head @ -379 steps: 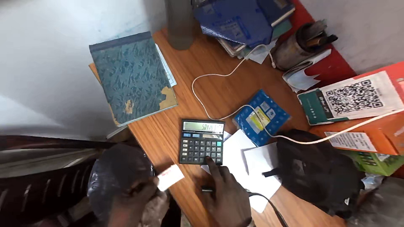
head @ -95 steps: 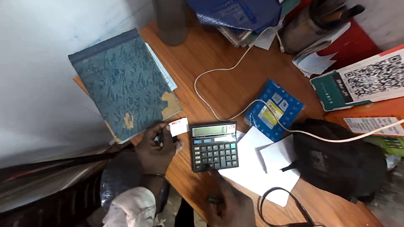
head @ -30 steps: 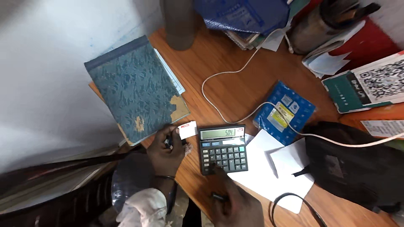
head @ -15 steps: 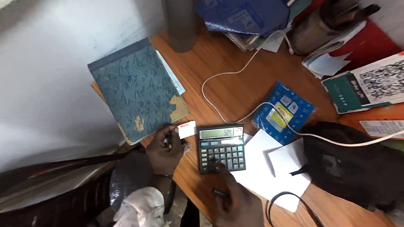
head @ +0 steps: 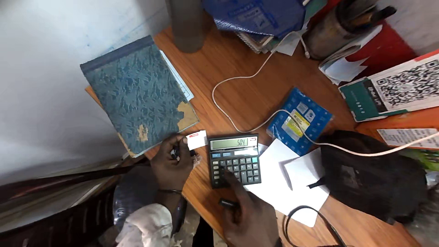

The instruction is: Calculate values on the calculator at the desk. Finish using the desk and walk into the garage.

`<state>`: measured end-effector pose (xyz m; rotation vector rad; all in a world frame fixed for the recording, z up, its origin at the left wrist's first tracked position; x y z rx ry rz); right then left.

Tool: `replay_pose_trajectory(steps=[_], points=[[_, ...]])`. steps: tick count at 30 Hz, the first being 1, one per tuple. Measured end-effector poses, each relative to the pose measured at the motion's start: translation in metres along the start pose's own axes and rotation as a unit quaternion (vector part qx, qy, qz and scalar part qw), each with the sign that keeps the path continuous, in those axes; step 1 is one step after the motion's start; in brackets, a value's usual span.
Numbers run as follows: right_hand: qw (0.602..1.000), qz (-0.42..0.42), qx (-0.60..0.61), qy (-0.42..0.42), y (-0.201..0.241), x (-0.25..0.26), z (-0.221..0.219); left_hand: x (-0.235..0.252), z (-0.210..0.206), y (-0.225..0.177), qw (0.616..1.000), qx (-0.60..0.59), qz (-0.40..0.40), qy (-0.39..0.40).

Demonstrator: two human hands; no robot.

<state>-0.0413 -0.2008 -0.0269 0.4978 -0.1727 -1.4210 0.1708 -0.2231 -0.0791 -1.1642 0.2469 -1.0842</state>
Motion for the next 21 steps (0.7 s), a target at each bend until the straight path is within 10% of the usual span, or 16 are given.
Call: replay_pose_trajectory(steps=[21], points=[[1.0, 0.006, -0.015, -0.009, -0.003, -0.009, -0.007, -0.001, -0.001, 0.001, 1.0, 0.005, -0.006, 0.004]])
Point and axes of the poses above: each hand's wrist, its own x-axis towards the middle knuckle, its own z-axis out of the back of the hand, y = z × x, the point moved 6 cm from there along x, towards the middle knuckle, and after that the axes turned 12 degrees about -z, right-handed, at the moved point
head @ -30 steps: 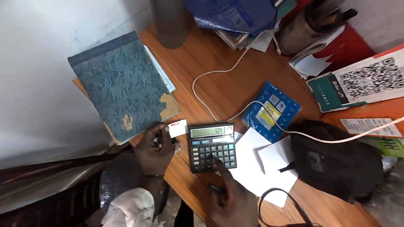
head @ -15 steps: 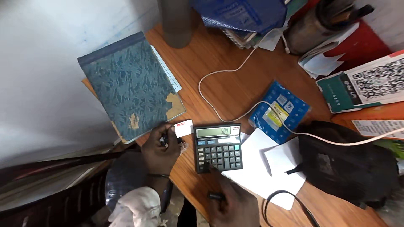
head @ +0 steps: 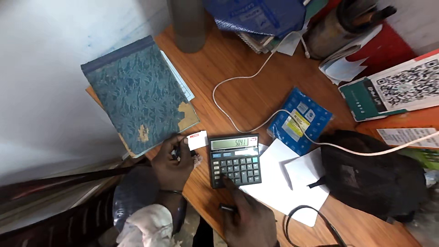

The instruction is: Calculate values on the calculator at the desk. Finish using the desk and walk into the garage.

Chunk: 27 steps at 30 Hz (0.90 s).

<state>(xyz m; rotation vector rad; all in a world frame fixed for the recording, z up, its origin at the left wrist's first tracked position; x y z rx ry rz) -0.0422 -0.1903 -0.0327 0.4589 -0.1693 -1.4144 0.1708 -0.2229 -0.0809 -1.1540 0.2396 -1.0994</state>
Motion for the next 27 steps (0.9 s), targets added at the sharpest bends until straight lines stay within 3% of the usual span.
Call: replay_pose_trajectory(steps=[15, 19, 27], points=[[0.998, -0.012, -0.05, 0.019, 0.005, 0.011, 0.0, 0.0, -0.001, -0.003, 1.0, 0.009, 0.007, 0.004], [1.0, -0.008, 0.007, 0.005, 0.003, 0.007, 0.01, 0.001, 0.0, -0.002, 1.0, 0.007, 0.006, 0.002], [0.992, -0.119, 0.052, 0.001, -0.032, -0.005, 0.031, -0.001, 0.0, -0.002, 1.0, 0.012, 0.018, 0.007]])
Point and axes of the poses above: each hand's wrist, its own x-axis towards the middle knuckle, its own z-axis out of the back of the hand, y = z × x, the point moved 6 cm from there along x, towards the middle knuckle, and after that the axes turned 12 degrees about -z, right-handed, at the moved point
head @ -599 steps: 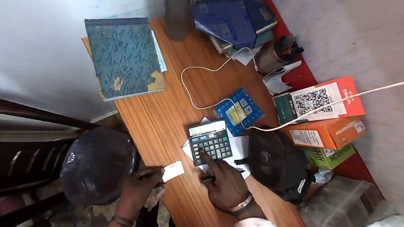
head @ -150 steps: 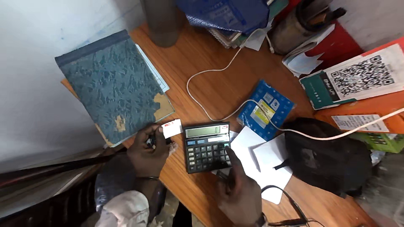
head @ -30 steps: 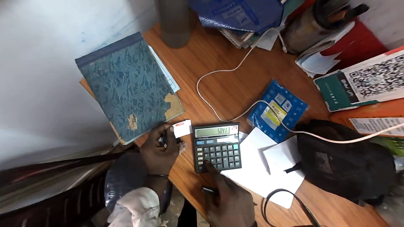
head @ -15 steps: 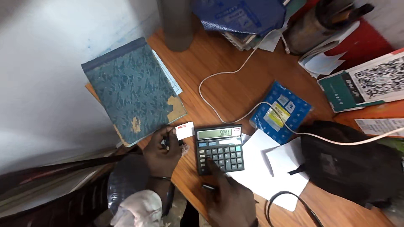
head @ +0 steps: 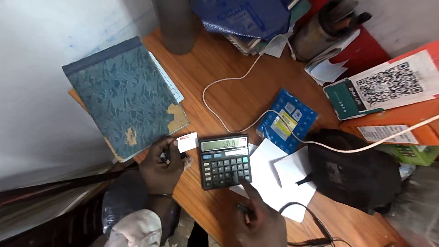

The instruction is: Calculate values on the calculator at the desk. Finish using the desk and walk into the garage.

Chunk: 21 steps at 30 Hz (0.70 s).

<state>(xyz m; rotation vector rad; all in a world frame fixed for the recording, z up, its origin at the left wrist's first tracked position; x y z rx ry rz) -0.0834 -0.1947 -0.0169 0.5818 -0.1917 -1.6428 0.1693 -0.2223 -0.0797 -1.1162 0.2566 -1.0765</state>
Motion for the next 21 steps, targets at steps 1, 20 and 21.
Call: replay_pose_trajectory(steps=[1, 20, 21], points=[[1.0, -0.005, -0.003, -0.008, -0.004, 0.002, 0.002, 0.0, 0.0, 0.0, 1.0, -0.002, -0.003, -0.001], [0.999, 0.008, -0.051, 0.008, 0.002, -0.002, -0.013, 0.001, 0.001, -0.001, 1.0, -0.004, -0.011, -0.008], [0.999, 0.011, -0.038, 0.007, 0.003, -0.002, -0.012, 0.002, 0.001, -0.001, 1.0, -0.003, -0.009, -0.007]])
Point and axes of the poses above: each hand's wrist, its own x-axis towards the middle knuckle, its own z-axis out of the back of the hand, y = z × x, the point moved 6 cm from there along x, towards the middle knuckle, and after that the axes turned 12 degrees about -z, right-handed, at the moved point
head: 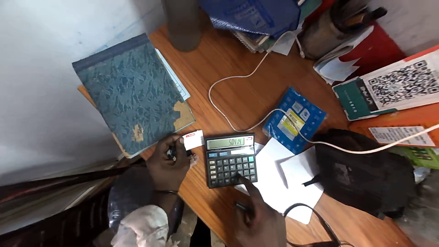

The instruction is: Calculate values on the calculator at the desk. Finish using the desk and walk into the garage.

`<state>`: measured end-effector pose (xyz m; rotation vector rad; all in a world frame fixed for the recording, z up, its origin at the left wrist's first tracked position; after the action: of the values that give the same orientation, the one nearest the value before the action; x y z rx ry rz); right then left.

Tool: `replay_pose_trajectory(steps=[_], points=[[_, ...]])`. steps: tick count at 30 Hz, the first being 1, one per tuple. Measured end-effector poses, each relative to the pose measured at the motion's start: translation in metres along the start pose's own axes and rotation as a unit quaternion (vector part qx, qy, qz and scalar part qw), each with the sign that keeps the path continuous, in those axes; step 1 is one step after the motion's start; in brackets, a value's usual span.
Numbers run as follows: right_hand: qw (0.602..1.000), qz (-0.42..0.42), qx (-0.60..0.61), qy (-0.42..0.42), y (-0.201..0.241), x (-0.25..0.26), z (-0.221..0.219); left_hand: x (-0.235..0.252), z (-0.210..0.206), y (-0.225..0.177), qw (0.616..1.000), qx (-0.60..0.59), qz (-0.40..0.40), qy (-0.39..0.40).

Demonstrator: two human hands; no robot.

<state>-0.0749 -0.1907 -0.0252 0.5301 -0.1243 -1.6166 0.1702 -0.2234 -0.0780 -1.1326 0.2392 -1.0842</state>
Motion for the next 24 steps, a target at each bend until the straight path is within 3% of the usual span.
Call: replay_pose_trajectory(steps=[8, 19, 24], points=[[0.998, 0.051, 0.027, 0.019, 0.017, -0.01, -0.006, -0.001, 0.0, 0.002, 1.0, 0.005, -0.01, 0.004], [0.998, 0.052, -0.043, 0.015, 0.021, 0.0, -0.017, 0.0, 0.0, 0.001, 1.0, 0.001, -0.004, 0.001], [0.998, 0.05, 0.003, 0.031, 0.02, -0.001, -0.009, 0.0, -0.001, 0.001, 1.0, -0.002, -0.005, 0.003]])
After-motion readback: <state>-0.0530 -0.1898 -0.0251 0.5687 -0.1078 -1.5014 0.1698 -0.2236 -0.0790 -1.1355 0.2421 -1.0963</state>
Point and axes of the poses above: each hand's wrist, its own x-axis towards the middle knuckle, its own z-axis out of the back of the hand, y = z × x, the point moved 6 cm from there along x, towards the middle knuckle, and after that the axes turned 12 degrees about -z, right-handed, at the moved point
